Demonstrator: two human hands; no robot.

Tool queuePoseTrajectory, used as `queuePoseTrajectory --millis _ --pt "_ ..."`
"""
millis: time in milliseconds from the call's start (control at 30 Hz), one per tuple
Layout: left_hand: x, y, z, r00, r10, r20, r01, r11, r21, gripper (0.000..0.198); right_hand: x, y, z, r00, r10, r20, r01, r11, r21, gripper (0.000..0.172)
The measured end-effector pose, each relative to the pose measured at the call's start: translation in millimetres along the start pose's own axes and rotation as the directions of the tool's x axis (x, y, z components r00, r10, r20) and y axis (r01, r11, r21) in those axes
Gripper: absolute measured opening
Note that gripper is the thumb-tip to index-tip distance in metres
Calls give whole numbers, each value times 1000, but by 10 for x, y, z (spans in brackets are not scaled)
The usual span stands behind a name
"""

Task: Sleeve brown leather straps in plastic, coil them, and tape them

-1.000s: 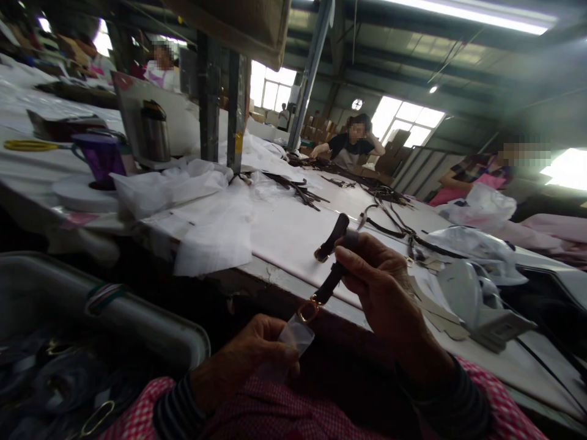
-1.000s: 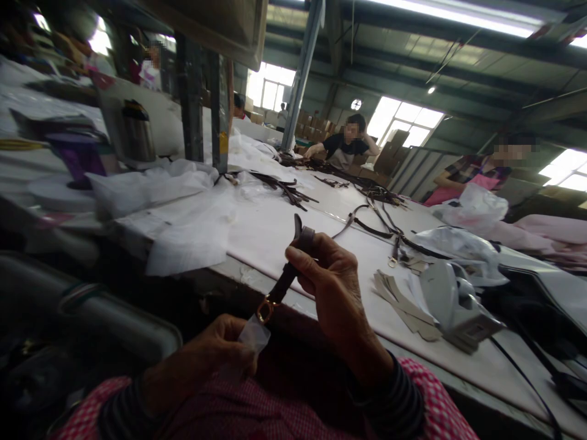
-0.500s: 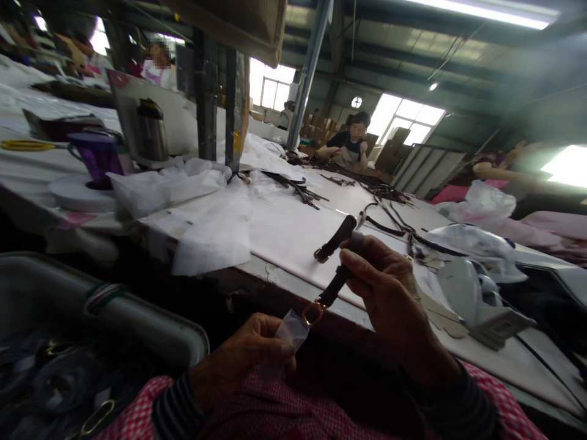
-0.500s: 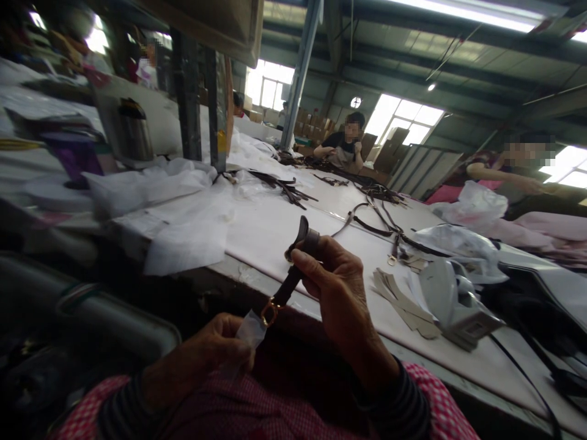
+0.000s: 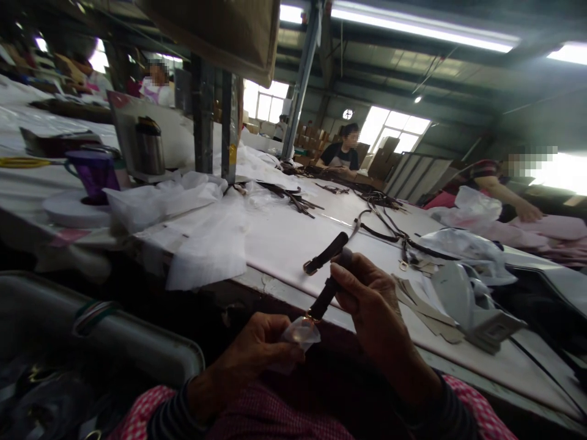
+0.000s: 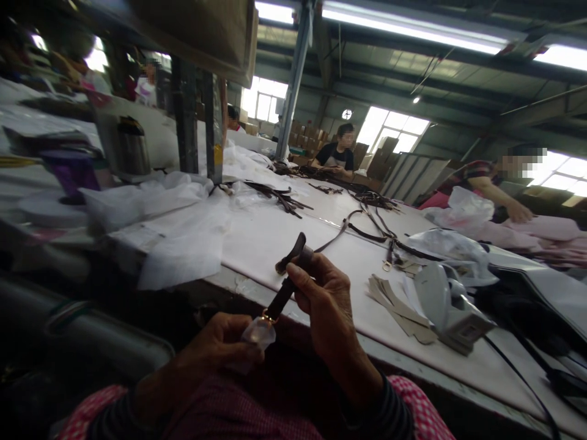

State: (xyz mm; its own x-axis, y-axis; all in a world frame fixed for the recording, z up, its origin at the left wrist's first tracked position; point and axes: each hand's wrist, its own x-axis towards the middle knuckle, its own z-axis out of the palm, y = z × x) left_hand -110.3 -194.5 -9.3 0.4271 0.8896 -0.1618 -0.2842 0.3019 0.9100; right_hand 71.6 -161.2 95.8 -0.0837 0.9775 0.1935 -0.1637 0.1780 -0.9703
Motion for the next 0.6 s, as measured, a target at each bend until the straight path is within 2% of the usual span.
queuePoseTrajectory --millis 100,300,433,600 --pt "18 64 41 999 33 -36 -30 997 69 43 -36 37 -48 1000 -14 -17 14 1000 28 18" --pt "7 177 192 999 30 -16 -28 994 107 50 -206 12 -50 995 -71 -74 74 997 37 17" --pt "16 213 299 999 39 -1 -39 996 82 45 -338 4 -78 999 -20 -26 21 999 39 20" --pt "10 167 334 997 -11 77 12 1000 -10 39 -431 30 -227 998 27 54 -34 991 129 19"
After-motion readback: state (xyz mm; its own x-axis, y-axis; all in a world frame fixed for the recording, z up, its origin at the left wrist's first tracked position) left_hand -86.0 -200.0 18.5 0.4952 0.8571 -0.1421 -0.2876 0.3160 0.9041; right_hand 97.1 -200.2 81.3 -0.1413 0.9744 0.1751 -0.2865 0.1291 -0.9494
